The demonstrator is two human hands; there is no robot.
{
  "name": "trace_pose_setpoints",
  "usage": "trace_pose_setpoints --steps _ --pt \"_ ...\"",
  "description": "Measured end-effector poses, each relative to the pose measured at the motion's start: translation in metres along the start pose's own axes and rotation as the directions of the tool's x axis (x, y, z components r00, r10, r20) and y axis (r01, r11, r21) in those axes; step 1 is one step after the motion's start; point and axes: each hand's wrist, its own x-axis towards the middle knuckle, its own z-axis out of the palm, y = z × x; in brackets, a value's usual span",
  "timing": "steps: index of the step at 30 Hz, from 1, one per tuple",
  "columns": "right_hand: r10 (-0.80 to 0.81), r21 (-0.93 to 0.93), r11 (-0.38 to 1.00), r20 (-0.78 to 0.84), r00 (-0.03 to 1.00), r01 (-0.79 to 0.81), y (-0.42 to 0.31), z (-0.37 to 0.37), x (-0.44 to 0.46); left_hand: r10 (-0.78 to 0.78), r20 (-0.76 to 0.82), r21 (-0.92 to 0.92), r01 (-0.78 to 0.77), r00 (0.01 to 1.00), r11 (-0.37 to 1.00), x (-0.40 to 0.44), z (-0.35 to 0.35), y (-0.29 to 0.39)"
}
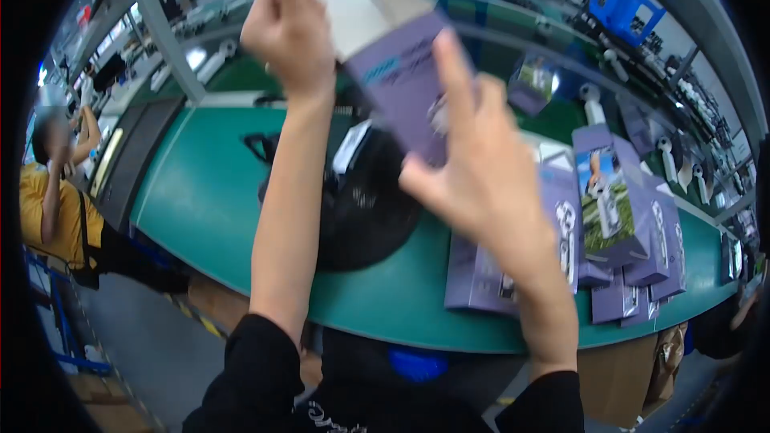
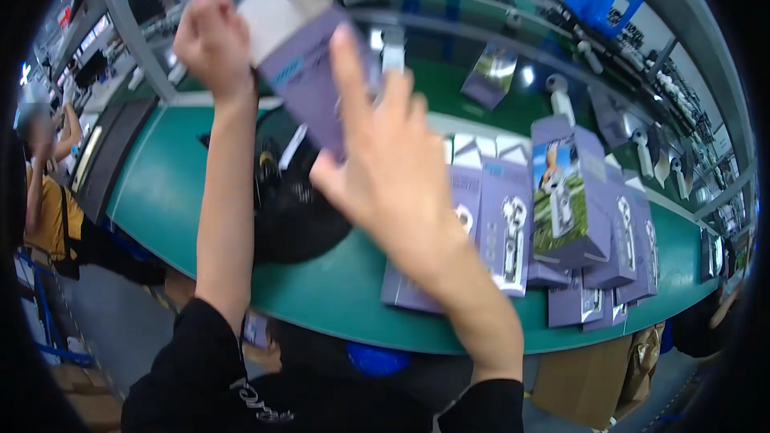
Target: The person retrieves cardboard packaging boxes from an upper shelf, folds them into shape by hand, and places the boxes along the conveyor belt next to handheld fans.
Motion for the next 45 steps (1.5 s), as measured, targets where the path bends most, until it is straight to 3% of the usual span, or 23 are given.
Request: trace_pose_setpoints --steps 1,3,4,6,8,13,15,18,21,26,29,32,34,36,37,38,40,43,45 --pt "-0.027 -0.041 0.999 -0.101 0.994 0.023 0.008 -0.003 0.0 -0.022 -0.015 0.022 0.022 1.0 1.0 -0.002 -0.005 -0.006" --pt "0.011 -0.078 0.997 -0.149 0.989 -0.022 0.016 -0.008 -0.007 -0.083 0.16 -0.046 0.091 0.984 0.995 -0.008 -0.014 -0.013" --pt "0.005 -0.061 0.998 -0.139 0.99 -0.014 0.013 -0.01 -0.007 -0.082 0.155 -0.026 0.087 0.985 0.996 -0.01 -0.016 -0.011" --pt "0.0 -0.103 0.994 -0.262 0.965 -0.028 0.004 -0.015 -0.006 -0.081 0.223 0.153 0.047 0.971 0.987 -0.015 -0.001 0.003" --pt "-0.033 -0.124 0.992 -0.306 0.952 -0.006 0.007 -0.013 -0.006 0.012 0.295 0.122 -0.05 0.956 0.991 -0.006 0.012 0.017" --pt "-0.216 -0.297 0.948 -0.327 0.92 0.117 -0.005 -0.023 -0.017 0.372 0.14 0.063 -0.383 0.918 0.922 -0.024 0.013 0.017" --pt "-0.241 -0.303 0.942 -0.32 0.916 0.142 -0.016 -0.03 -0.016 -0.073 -0.017 -0.231 0.067 0.997 0.971 -0.035 0.004 0.033" --pt "-0.221 -0.341 0.932 -0.267 0.938 0.122 -0.022 -0.034 -0.02 -0.025 0.051 -0.235 0.036 0.998 0.971 -0.033 0.001 0.047" --pt "-0.296 -0.323 0.93 -0.374 0.879 0.176 -0.018 -0.028 -0.013 0.03 0.099 -0.212 -0.009 0.995 0.977 -0.028 -0.006 0.056" --pt "-0.331 -0.282 0.933 -0.419 0.845 0.226 -0.017 -0.02 -0.004 0.134 0.116 -0.147 -0.116 0.984 0.982 -0.013 -0.017 0.061" --pt "-0.172 -0.169 0.978 -0.333 0.927 0.12 -0.012 -0.016 -0.011 0.108 0.148 -0.172 -0.082 0.983 0.982 -0.007 -0.03 0.057" --pt "-0.052 -0.07 0.997 -0.372 0.927 0.027 -0.016 -0.019 -0.008 0.028 0.24 -0.196 0.02 0.97 0.98 -0.005 -0.032 0.046" --pt "0.011 -0.019 1.0 -0.386 0.922 -0.02 -0.012 -0.018 -0.005 0.319 0.188 0.174 -0.351 0.929 0.92 -0.01 -0.017 0.032" --pt "0.098 0.17 0.985 -0.461 0.882 -0.02 0.004 -0.019 0.0 0.436 0.2 0.325 -0.479 0.877 0.815 -0.02 -0.007 0.026" --pt "0.146 0.254 0.967 -0.497 0.855 -0.017 0.015 -0.022 0.001 0.092 0.388 0.197 -0.18 0.917 0.964 -0.028 -0.004 0.029" --pt "0.183 0.314 0.949 -0.54 0.821 -0.005 0.026 -0.023 0.005 -0.215 0.591 0.136 0.167 0.777 0.977 -0.037 -0.001 0.032" --pt "0.223 0.369 0.929 -0.574 0.788 0.005 0.039 -0.022 0.011 -0.4 0.777 0.127 0.5 0.486 0.856 -0.06 0.016 0.029" --pt "0.232 0.411 0.911 -0.526 0.818 0.006 0.046 -0.025 0.012 -0.268 0.818 0.037 0.419 0.509 0.907 -0.077 0.019 0.031" --pt "0.213 0.426 0.905 -0.462 0.861 0.005 0.045 -0.028 0.007 -0.312 0.781 0.066 0.426 0.541 0.902 -0.08 0.016 0.035"
